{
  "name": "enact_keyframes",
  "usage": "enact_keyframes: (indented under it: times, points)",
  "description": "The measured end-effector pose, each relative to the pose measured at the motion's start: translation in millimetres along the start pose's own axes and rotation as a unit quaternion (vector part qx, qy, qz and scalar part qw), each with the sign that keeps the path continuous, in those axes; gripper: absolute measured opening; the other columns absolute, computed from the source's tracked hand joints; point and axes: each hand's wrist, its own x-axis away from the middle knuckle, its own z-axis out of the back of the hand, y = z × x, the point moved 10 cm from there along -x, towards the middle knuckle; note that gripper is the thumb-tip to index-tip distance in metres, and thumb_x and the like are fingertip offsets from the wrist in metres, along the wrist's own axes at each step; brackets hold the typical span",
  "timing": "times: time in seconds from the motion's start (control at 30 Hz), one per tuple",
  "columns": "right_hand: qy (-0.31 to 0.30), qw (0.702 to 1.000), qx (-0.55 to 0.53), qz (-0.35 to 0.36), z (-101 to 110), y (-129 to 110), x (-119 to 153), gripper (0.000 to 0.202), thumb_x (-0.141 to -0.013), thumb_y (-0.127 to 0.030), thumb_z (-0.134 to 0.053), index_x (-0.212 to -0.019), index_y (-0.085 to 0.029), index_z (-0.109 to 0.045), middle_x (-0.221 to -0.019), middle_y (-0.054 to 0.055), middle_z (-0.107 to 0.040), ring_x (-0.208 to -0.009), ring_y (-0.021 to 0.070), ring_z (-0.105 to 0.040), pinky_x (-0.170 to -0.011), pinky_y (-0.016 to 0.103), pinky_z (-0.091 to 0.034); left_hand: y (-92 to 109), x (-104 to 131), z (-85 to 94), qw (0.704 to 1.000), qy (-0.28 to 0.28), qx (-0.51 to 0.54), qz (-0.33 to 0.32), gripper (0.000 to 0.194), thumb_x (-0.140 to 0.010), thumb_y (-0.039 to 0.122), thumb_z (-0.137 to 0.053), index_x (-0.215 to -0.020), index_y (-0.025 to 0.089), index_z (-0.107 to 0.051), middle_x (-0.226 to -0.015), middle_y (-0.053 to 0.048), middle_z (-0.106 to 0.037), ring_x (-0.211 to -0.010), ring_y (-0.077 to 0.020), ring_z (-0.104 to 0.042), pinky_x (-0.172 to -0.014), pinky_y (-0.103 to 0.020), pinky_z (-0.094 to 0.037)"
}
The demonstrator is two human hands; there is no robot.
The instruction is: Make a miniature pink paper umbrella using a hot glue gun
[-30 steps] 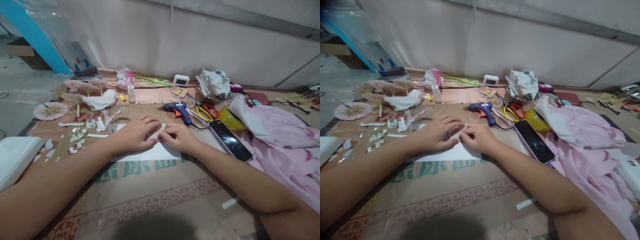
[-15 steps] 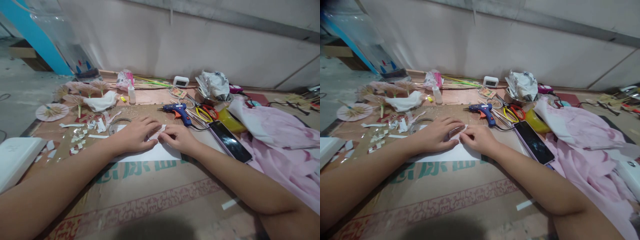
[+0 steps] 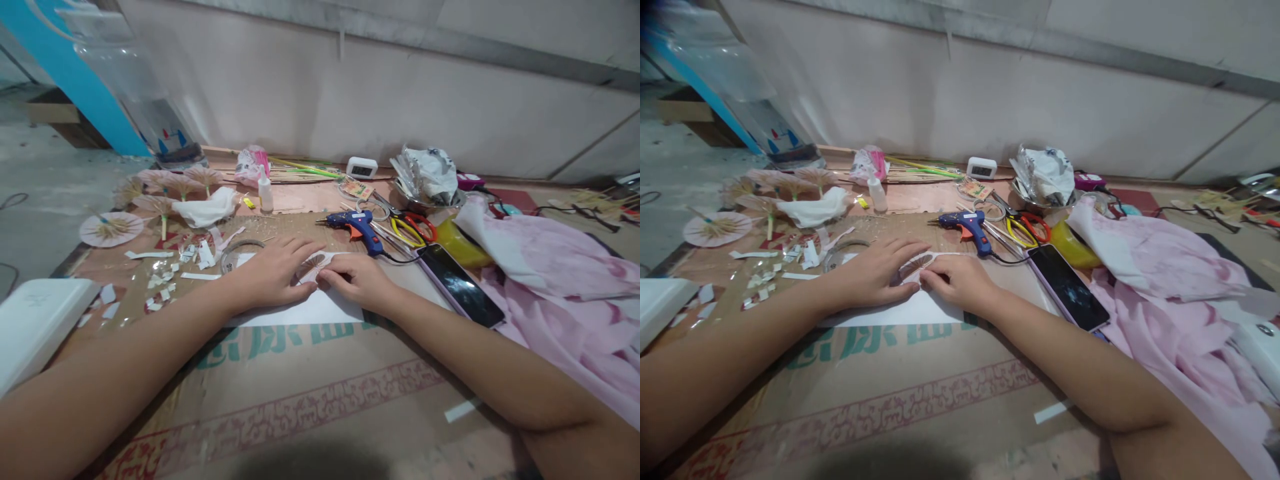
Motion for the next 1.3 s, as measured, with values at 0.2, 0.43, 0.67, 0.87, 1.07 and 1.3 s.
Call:
enact_keyframes:
  times: [0.2,0.43,0.67,0.87,1.07,1.3]
  points:
    - [0.044,0.996,-0.074,-0.002,11.7,-2.5,4.6,0.027,-0.098,-0.03,-0.056,-0.085,-0.02,-0.077,-0.081,0.004,-0.08,-0.078,0.0173,-0.072,-0.073,0.028,-0.051,-0.6,-0.2,-0.6,1.0,-0.01,-0.011,0.008,0.065,-0.093,0.048,-0.058,-0.148,0.017,-0.045,-0.141,-0.016,-0.057,-0.131,-0.0331,-0.052,-0.111,-0.049,-0.042]
    - [0.166,0.969,-0.169,-0.074,33.4,22.5,5.4,0.018,-0.088,-0.038,-0.066,-0.089,-0.02,-0.065,-0.077,0.0,-0.068,-0.066,0.0139,-0.06,-0.061,0.027,-0.046,5.5,-0.9,3.2,1.0,-0.011,-0.009,-0.006,0.059,-0.093,0.045,-0.059,-0.144,0.017,-0.05,-0.141,-0.015,-0.059,-0.13,-0.0308,-0.054,-0.11,-0.048,-0.043]
    - [0.189,0.951,-0.202,-0.135,33.4,46.7,8.0,0.022,-0.078,-0.039,-0.072,-0.078,-0.02,-0.06,-0.071,-0.001,-0.065,-0.061,0.0139,-0.057,-0.06,0.028,-0.045,-17.8,0.7,20.1,0.996,-0.011,0.049,0.068,0.054,-0.099,0.052,-0.05,-0.141,0.019,-0.056,-0.14,-0.012,-0.065,-0.125,-0.0278,-0.063,-0.104,-0.043,-0.05]
    - [0.146,0.965,-0.188,-0.107,27.4,33.8,5.5,0.019,-0.088,-0.037,-0.063,-0.08,-0.02,-0.06,-0.069,0.0,-0.068,-0.057,0.0131,-0.06,-0.057,0.026,-0.046,-72.4,14.9,84.8,0.977,0.116,-0.04,0.176,0.031,-0.097,0.037,-0.05,-0.108,0.02,-0.074,-0.108,-0.009,-0.077,-0.1,-0.027,-0.07,-0.087,-0.043,-0.054]
    - [0.129,0.981,-0.117,-0.08,28.5,23.5,4.2,0.025,-0.097,-0.036,-0.052,-0.082,-0.02,-0.063,-0.071,0.001,-0.068,-0.061,0.0137,-0.061,-0.06,0.026,-0.047,-83.8,15.2,78.6,0.975,0.059,-0.135,0.168,0.031,-0.096,0.036,-0.05,-0.097,0.023,-0.078,-0.097,-0.008,-0.078,-0.088,-0.0257,-0.07,-0.074,-0.036,-0.051]
    - [0.142,0.977,-0.132,-0.086,26.1,33.2,5.9,0.025,-0.098,-0.04,-0.052,-0.095,-0.019,-0.064,-0.077,0.002,-0.068,-0.064,0.0135,-0.061,-0.059,0.026,-0.047,-70.5,-9.0,49.3,0.955,-0.05,-0.237,0.171,0.023,-0.086,0.023,-0.056,-0.077,0.017,-0.077,-0.079,-0.013,-0.076,-0.078,-0.0259,-0.069,-0.07,-0.034,-0.046]
